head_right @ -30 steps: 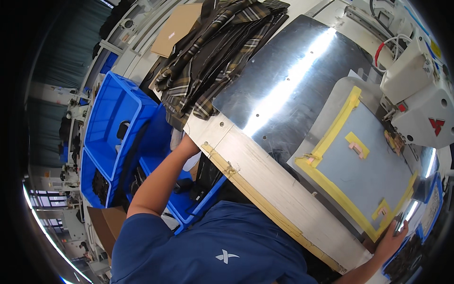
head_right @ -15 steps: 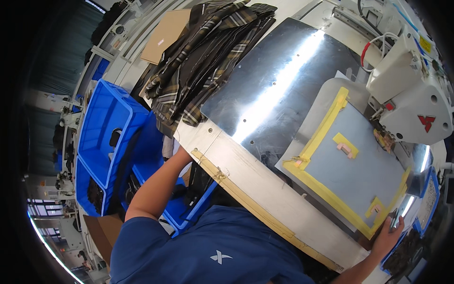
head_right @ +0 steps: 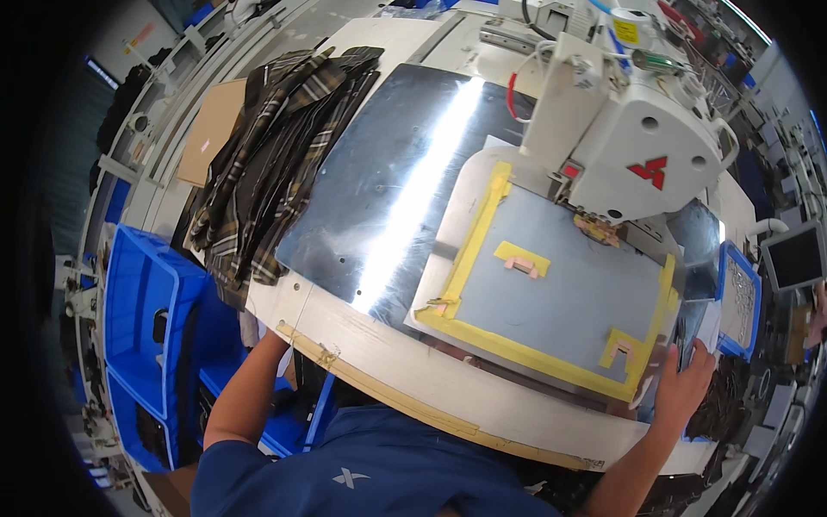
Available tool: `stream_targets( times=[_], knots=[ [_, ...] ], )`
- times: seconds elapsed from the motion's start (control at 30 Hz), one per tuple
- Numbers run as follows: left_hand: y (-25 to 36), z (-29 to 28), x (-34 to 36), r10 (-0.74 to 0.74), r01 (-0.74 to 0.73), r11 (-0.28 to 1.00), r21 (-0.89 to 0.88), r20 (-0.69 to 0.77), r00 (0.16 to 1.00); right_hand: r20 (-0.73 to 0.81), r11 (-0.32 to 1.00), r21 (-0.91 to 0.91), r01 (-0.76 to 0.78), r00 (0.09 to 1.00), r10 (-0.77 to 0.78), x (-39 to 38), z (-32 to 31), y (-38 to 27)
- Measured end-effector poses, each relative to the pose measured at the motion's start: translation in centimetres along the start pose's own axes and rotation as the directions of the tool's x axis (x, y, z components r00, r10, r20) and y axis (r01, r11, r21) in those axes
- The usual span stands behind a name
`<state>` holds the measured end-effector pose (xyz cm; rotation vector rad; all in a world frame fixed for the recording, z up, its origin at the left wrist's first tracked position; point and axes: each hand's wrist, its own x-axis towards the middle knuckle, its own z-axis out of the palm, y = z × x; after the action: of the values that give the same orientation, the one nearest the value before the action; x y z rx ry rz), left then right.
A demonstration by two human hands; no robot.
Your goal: The person operates an industrial sewing machine to attach zippers to plaid fabric pouches. They align the zipper with the fabric, guide it through the machine, and then trim excess thread with scissors. Finished pouches are placed into a blue bin.
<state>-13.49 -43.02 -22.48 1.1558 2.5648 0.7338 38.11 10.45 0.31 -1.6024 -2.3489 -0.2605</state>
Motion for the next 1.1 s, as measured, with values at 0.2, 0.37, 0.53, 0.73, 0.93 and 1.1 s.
stream_targets(
  times=[0.2, 0.37, 0.53, 0.73, 0.93, 1.1],
  knots=[
    [2.2, -2.1, -0.2, 0.095, -0.102, 0.971, 0.217, 0.041, 0.995, 0.108, 0.925, 0.370, 0.090, 0.984, -0.139, 0.4, -2.2, -6.6],
    [3.6, -3.6, -1.1, 0.148, -0.164, 0.924, 0.345, 0.072, 0.986, 0.130, 0.925, 0.377, 0.043, 0.987, -0.099, 1.0, -1.8, -6.7],
    [8.5, -7.3, -2.3, 0.033, -0.127, 0.891, 0.436, 0.217, 0.976, 0.152, 0.892, 0.449, -0.047, 0.988, -0.024, 0.8, 0.1, -5.7],
    [8.5, -9.7, -2.8, -0.191, 0.034, 0.917, 0.398, 0.363, 0.912, 0.071, 0.894, 0.446, 0.042, 0.994, -0.082, 0.4, 2.3, -5.0],
    [7.1, -8.7, -2.6, -0.027, -0.097, 0.914, 0.393, 0.298, 0.954, 0.072, 0.886, 0.463, 0.016, 0.996, -0.056, 0.2, 2.2, -4.7],
    [13.6, -12.8, -1.3, -0.275, -0.037, 0.928, 0.371, 0.750, 0.602, 0.079, 0.900, 0.434, 0.027, 0.995, -0.068, 0.3, 2.1, -4.7]
  ],
)
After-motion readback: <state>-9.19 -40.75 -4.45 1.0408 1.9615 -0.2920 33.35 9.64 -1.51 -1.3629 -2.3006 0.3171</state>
